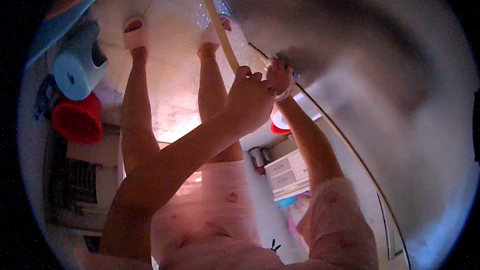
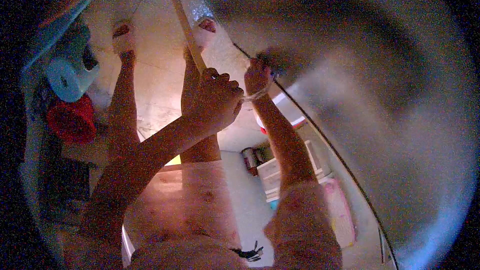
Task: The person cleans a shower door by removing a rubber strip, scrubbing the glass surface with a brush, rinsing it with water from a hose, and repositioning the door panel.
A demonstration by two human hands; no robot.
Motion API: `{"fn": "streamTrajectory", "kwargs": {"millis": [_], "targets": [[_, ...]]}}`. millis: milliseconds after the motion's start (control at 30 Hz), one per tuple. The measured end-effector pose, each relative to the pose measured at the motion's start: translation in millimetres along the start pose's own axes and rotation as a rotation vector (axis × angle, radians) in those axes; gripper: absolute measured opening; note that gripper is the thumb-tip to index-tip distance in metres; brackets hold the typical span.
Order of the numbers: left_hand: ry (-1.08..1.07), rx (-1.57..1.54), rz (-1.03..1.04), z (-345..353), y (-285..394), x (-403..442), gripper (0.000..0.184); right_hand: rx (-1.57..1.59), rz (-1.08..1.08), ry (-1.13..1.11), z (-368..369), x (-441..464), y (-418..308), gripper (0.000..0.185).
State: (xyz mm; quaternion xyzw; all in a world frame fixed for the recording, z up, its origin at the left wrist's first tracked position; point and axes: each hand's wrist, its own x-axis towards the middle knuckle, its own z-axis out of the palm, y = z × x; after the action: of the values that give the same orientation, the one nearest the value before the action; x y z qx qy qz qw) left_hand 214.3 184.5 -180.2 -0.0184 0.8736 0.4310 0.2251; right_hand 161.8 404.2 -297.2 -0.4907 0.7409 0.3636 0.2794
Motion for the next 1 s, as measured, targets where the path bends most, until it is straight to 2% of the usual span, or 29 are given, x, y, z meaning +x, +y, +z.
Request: {"fn": "streamTrajectory", "kwargs": {"millis": [67,133,200,233,267,333,400,467,533,633,667,767,800,833,900,967,1000], "targets": [[0.059,0.016,-0.013,15.0,-0.2,-6.4,0.010,0.022,-0.073,0.127,21.0,28.4,-9.5,0.017],[0.050,0.026,-0.044,34.1,-39.6,2.0,0.010,-0.006,-0.026,0.168,101.5,64.2,-41.7,0.018],[-0.057,0.024,-0.060,38.3,-46.7,0.5,0.010,0.376,0.056,0.081,80.9,40.1,-29.2,0.017],[-0.077,0.008,-0.060,36.9,-47.6,-3.2,0.010,0.432,0.131,0.062,60.9,23.9,-21.1,0.017],[-0.088,0.004,-0.060,37.9,-44.4,-3.8,0.011,0.270,0.081,0.112,29.3,-2.0,-10.1,0.017],[-0.151,-0.041,-0.082,32.6,-66.4,10.5,0.012,0.091,0.004,0.079,11.2,23.4,-5.7,0.019],[-0.079,-0.048,-0.071,54.6,-60.2,34.2,0.010,0.079,-0.046,-0.131,30.2,33.7,4.8,0.021],[-0.065,-0.049,-0.062,69.1,-59.9,37.0,0.012,-0.001,-0.103,0.077,70.4,68.1,-17.9,0.022],[-0.082,-0.022,-0.057,73.0,-72.2,35.3,0.012,-0.038,-0.104,0.189,110.9,114.3,-48.6,0.020],[-0.022,-0.091,-0.034,63.1,-95.5,12.2,0.010,-0.142,-0.031,0.163,167.7,160.5,-97.5,0.018],[-0.018,-0.086,-0.063,62.3,-108.9,1.7,0.008,-0.245,-0.020,0.144,209.6,176.6,-121.0,0.018],[-0.079,-0.053,-0.142,54.2,-121.6,-5.7,0.010,-0.531,-0.077,0.126,202.0,149.2,-116.1,0.020],[0.039,-0.033,-0.151,59.7,-108.3,-7.8,0.009,-0.478,-0.089,0.090,173.6,122.5,-96.9,0.021],[-0.015,-0.031,-0.133,49.9,-88.6,-11.0,0.009,-0.424,-0.099,0.053,143.2,95.5,-77.3,0.022],[-0.102,-0.002,-0.079,22.2,-45.2,-18.3,0.009,-0.034,-0.047,-0.081,64.1,34.0,-34.3,0.023],[-0.006,-0.024,0.013,9.3,-8.0,-27.1,0.010,-0.008,0.033,0.012,20.4,-33.3,-0.3,0.026],[0.007,-0.042,0.068,1.5,12.4,-29.5,0.012,0.137,0.096,-0.055,-4.8,-64.8,16.7,0.028]]}}
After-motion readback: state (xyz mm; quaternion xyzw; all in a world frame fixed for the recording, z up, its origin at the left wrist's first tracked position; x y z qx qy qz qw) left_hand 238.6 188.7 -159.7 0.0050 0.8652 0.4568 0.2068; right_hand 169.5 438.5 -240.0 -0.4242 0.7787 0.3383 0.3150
